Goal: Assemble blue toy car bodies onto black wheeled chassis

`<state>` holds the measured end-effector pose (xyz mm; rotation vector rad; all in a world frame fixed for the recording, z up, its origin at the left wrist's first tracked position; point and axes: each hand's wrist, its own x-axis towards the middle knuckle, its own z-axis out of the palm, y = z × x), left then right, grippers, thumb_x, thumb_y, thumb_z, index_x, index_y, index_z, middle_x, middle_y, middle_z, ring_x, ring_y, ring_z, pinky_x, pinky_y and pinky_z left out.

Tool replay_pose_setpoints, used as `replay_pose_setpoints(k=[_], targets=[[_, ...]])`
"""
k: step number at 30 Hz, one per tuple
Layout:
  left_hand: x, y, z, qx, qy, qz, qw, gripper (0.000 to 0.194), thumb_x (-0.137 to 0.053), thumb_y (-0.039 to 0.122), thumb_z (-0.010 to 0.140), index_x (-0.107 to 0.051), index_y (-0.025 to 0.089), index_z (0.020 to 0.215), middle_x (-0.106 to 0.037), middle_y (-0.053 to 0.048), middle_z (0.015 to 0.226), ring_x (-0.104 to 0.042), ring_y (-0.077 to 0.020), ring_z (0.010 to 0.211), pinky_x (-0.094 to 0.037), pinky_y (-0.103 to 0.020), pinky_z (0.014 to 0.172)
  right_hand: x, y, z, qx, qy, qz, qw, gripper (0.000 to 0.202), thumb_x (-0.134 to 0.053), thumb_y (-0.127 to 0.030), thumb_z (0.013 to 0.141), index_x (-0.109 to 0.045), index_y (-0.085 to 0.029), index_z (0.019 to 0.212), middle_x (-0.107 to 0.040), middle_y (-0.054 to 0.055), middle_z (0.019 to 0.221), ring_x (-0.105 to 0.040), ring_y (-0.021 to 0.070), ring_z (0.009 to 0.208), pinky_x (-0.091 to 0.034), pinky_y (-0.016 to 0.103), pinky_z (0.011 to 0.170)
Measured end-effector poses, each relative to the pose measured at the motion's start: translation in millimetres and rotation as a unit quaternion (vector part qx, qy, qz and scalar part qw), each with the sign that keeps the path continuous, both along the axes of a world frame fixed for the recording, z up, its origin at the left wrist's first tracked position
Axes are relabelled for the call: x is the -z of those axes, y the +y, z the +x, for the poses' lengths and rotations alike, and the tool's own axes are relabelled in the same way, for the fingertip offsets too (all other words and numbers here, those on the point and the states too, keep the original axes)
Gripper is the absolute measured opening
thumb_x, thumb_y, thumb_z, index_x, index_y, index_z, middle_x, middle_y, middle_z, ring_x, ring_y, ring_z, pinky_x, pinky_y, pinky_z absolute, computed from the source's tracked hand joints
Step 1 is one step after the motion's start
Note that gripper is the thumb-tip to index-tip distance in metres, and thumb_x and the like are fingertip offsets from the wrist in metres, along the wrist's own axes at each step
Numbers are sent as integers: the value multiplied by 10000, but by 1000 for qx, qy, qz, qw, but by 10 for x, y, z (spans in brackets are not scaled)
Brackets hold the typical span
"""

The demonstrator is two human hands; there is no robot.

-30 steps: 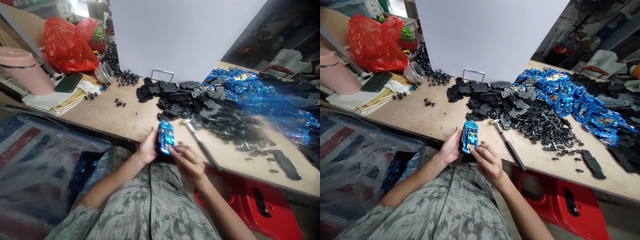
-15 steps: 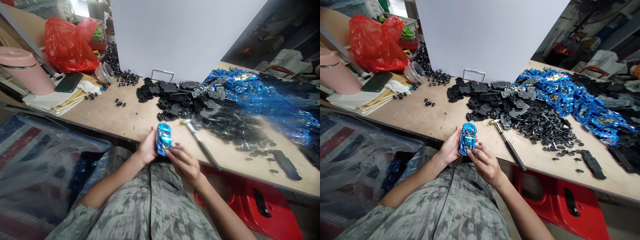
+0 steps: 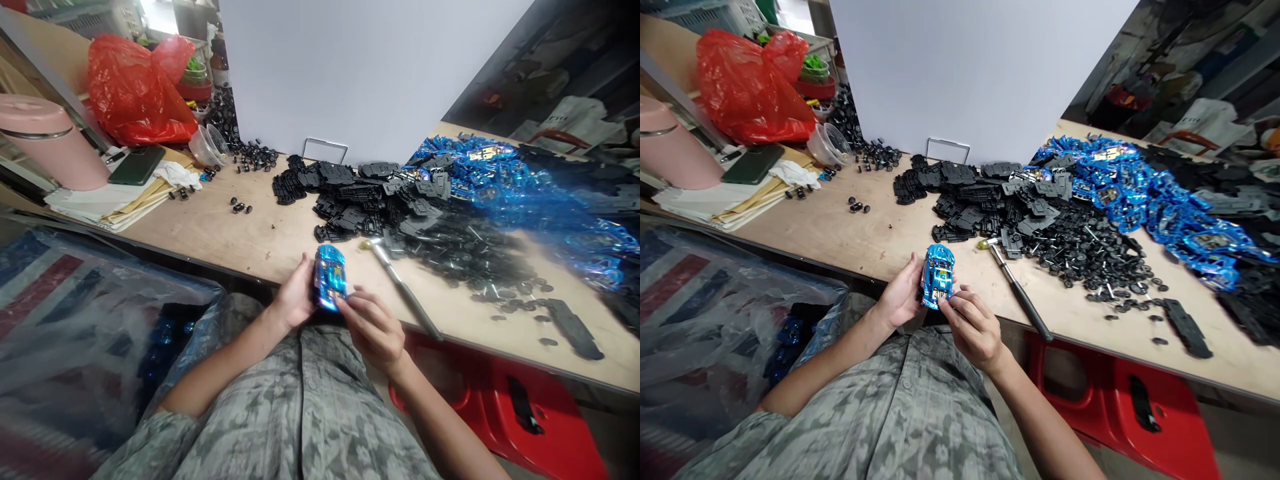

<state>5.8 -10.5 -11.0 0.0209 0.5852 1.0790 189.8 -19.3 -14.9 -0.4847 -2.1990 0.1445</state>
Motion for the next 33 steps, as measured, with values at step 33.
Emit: replay_pose_setpoints(k=[33], targets=[[-85, -3, 5, -3, 29, -23, 999, 691, -247, 558, 1061, -564, 72, 1437, -779, -175, 1095, -752, -257, 956, -538, -377, 956, 15, -2, -15, 8, -3, 11, 1000, 529, -619, -9, 923, -615, -200, 1416, -724, 99, 972, -710, 224, 978, -632, 501, 947]])
